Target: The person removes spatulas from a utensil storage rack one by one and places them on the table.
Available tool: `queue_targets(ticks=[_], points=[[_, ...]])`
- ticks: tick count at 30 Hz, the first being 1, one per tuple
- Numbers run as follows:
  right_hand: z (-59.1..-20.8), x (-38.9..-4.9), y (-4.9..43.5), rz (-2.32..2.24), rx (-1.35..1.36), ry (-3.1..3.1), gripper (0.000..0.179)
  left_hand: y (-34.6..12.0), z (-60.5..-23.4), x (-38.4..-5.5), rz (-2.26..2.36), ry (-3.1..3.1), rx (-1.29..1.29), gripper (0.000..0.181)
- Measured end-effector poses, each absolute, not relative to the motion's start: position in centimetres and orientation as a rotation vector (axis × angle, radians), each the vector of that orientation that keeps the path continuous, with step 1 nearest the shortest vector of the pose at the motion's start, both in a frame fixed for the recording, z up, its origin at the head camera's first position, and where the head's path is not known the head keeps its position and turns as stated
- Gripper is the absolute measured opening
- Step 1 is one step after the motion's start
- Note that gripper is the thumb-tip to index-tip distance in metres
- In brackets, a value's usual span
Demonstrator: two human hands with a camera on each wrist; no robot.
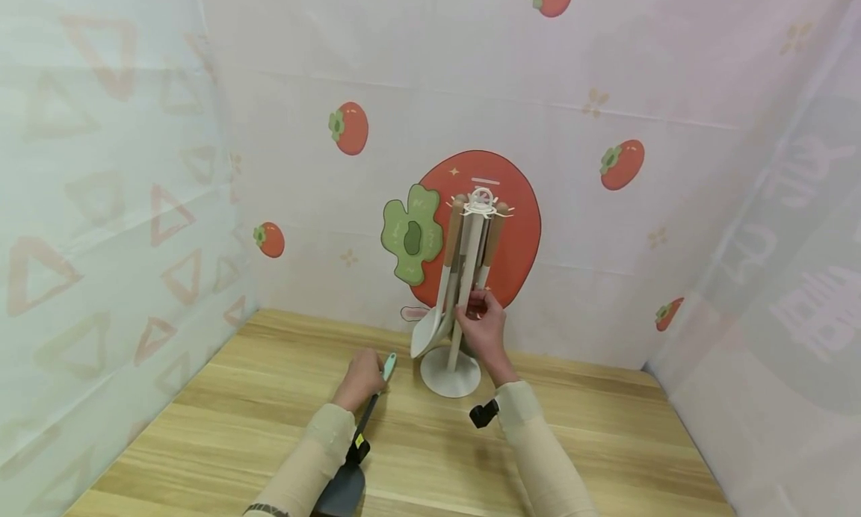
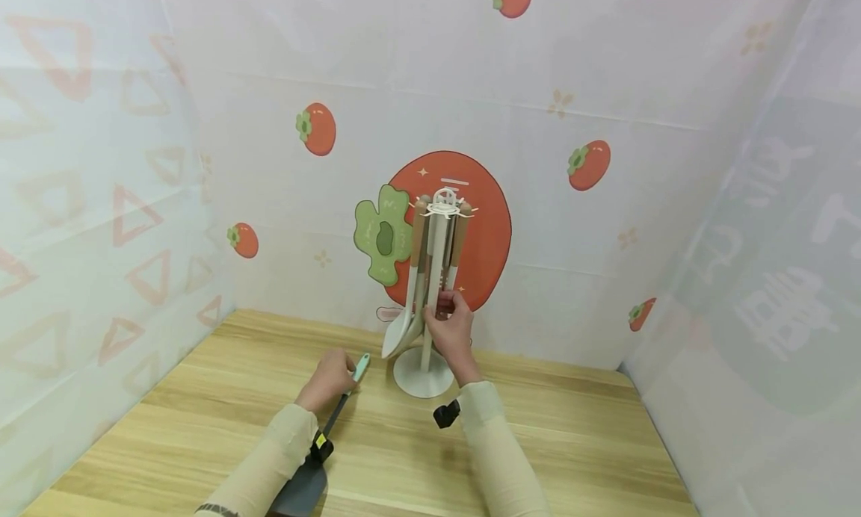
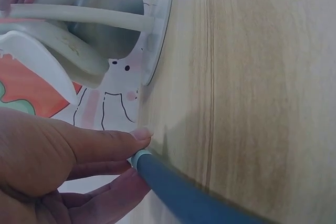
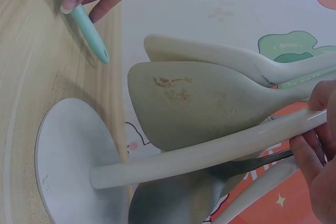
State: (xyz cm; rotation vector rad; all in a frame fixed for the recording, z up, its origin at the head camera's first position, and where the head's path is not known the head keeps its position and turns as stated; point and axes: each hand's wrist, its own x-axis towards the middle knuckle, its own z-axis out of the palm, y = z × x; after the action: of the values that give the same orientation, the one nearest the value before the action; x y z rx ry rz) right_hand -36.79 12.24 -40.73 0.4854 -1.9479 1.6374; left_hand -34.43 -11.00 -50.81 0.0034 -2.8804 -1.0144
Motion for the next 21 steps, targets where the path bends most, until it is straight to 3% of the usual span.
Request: queue_targets(ticks=[21], points=[[-40.4,-36.46,12.33,1.621,0.493,-1.966,0.026,-11.23,-51.28,-34.37,-0.99,-2.884,-0.012,0.027]])
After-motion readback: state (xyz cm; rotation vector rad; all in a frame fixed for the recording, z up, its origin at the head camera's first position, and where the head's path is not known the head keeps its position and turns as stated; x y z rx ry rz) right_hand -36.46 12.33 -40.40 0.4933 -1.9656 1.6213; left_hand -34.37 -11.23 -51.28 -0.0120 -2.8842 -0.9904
